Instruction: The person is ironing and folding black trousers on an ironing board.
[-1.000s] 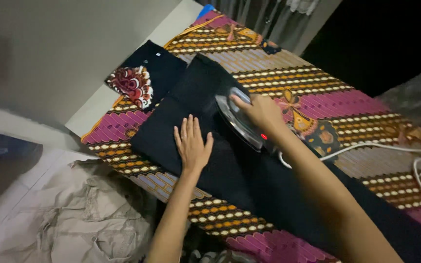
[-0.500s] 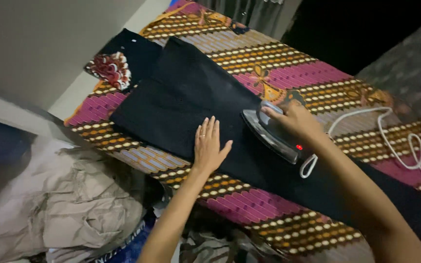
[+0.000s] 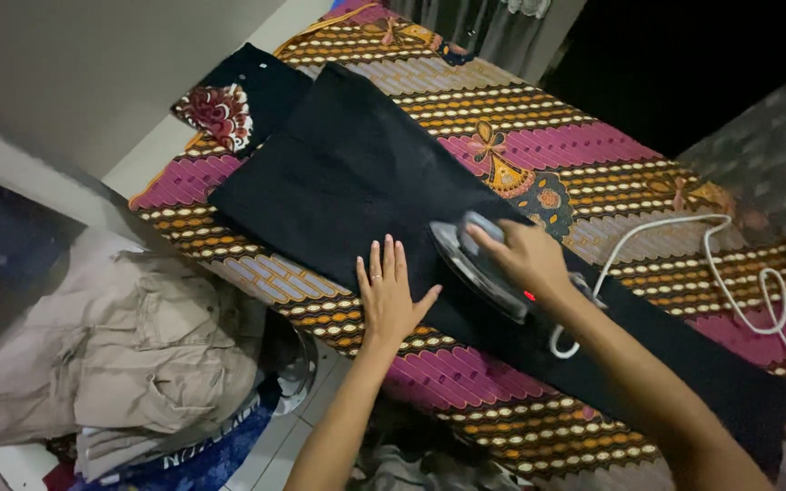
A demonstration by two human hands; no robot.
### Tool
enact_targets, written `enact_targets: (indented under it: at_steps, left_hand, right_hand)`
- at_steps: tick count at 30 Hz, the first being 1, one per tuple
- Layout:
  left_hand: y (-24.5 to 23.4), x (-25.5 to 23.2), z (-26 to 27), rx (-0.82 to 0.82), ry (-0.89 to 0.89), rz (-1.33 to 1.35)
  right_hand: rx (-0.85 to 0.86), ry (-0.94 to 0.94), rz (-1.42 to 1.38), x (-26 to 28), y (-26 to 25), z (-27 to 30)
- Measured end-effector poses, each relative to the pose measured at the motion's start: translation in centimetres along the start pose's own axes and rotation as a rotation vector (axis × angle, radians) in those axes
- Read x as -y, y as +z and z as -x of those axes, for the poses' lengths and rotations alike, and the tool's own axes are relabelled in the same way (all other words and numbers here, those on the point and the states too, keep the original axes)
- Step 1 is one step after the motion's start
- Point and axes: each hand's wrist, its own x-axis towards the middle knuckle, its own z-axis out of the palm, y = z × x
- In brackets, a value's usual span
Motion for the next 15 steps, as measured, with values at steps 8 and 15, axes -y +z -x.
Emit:
enact_targets:
  at_steps: [8, 15]
  left_hand:
    - [0.1, -0.2, -0.3, -0.019, -0.016, 0.006]
    - [-0.6, -1.4, -1.1, 0.029, -0.098, 0.017]
  right_hand:
    - [-0.094, -0.029, 0.072, 3.6, 2.9, -10.0]
    - [-0.049, -0.035, 0.038, 0.2, 2.4, -6.2]
